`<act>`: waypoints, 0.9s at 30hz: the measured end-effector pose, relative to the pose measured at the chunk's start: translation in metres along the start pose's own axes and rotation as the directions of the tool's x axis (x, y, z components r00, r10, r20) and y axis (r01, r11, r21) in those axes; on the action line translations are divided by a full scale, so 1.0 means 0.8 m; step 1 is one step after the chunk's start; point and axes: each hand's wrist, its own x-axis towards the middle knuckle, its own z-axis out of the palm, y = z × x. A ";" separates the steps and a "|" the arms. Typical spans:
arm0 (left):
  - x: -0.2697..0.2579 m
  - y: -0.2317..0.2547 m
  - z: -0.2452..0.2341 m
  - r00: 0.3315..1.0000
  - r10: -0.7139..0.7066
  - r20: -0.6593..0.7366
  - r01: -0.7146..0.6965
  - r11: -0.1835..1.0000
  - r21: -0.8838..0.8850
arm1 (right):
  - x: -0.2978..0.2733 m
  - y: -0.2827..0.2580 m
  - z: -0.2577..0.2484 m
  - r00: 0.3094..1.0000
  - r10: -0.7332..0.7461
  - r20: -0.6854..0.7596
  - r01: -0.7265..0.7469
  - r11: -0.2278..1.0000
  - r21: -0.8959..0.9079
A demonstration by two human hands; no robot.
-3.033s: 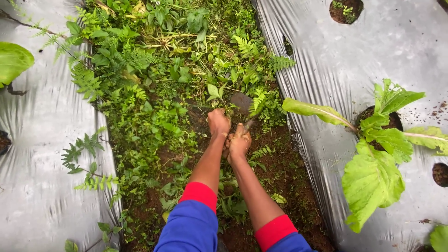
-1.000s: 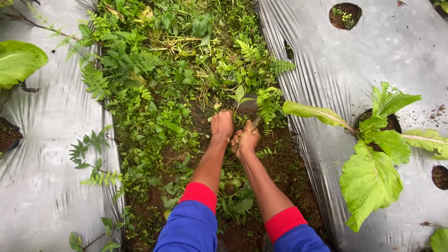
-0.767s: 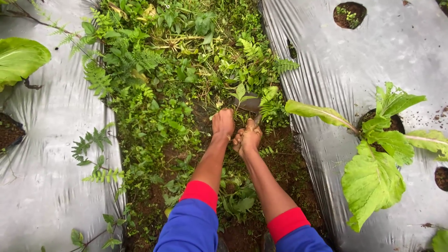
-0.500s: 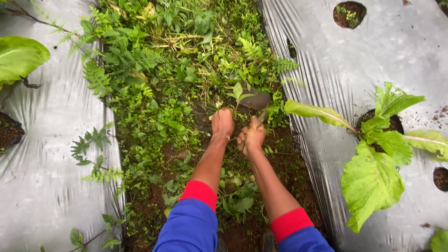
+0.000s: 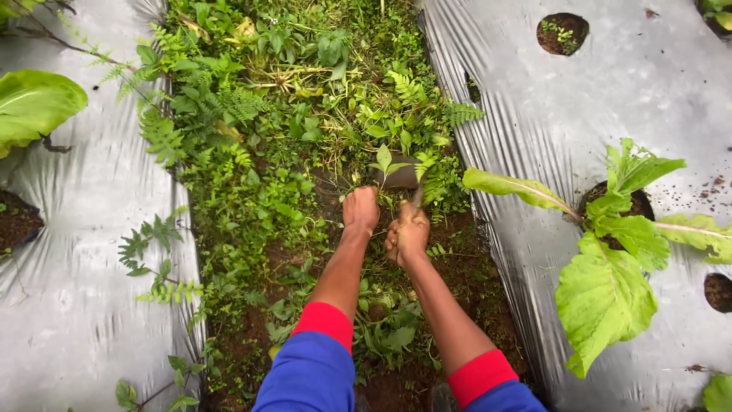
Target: The person removes weeds from a garden bed by hand and with a small hand hoe. They pull weeds from the soil between rows of cabbage plants growing through plastic mulch, occasionally using the hoe to loosen the soil and uproot weeds before discarding them.
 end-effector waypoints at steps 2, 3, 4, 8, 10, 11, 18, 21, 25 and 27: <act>-0.008 0.005 -0.004 1.000 -0.010 0.019 0.011 1.000 -0.015 | 0.003 0.008 0.001 0.999 -0.014 -0.044 0.017 0.997 0.070; -0.007 0.010 -0.008 0.999 -0.013 0.029 0.014 0.999 -0.030 | 0.006 0.007 0.004 0.996 -0.035 -0.088 0.048 0.988 0.144; -0.009 0.006 -0.006 1.000 -0.009 0.029 0.010 1.000 -0.029 | 0.000 0.011 0.000 0.995 -0.037 -0.089 0.050 0.988 0.147; -0.009 0.007 -0.025 0.999 -0.024 0.030 0.024 1.000 -0.012 | -0.012 0.008 -0.005 0.997 0.068 0.031 -0.067 0.997 -0.031; -0.017 0.000 -0.026 0.998 -0.040 0.048 0.041 0.999 -0.023 | -0.013 0.011 0.000 1.000 0.023 -0.003 -0.023 0.999 -0.022; -0.018 -0.003 -0.018 0.998 -0.034 0.045 0.035 0.999 -0.025 | -0.009 0.012 0.004 0.999 0.023 -0.046 -0.019 0.997 0.071; -0.023 -0.001 -0.016 0.999 -0.016 0.038 0.017 1.000 -0.016 | -0.027 0.008 -0.004 0.999 -0.005 0.036 0.006 0.999 -0.052; -0.027 -0.007 -0.009 0.998 -0.043 0.046 0.044 0.998 -0.036 | -0.007 0.008 -0.005 0.986 -0.152 -0.070 0.144 0.983 -0.111; -0.036 -0.013 -0.023 0.998 -0.060 0.029 0.061 0.996 -0.066 | -0.012 0.004 -0.001 0.973 -0.208 -0.101 0.191 0.968 -0.162; -0.041 -0.014 -0.038 0.997 -0.058 0.044 0.060 0.997 -0.045 | 0.000 0.019 -0.009 0.998 -0.060 -0.027 0.058 0.996 -0.067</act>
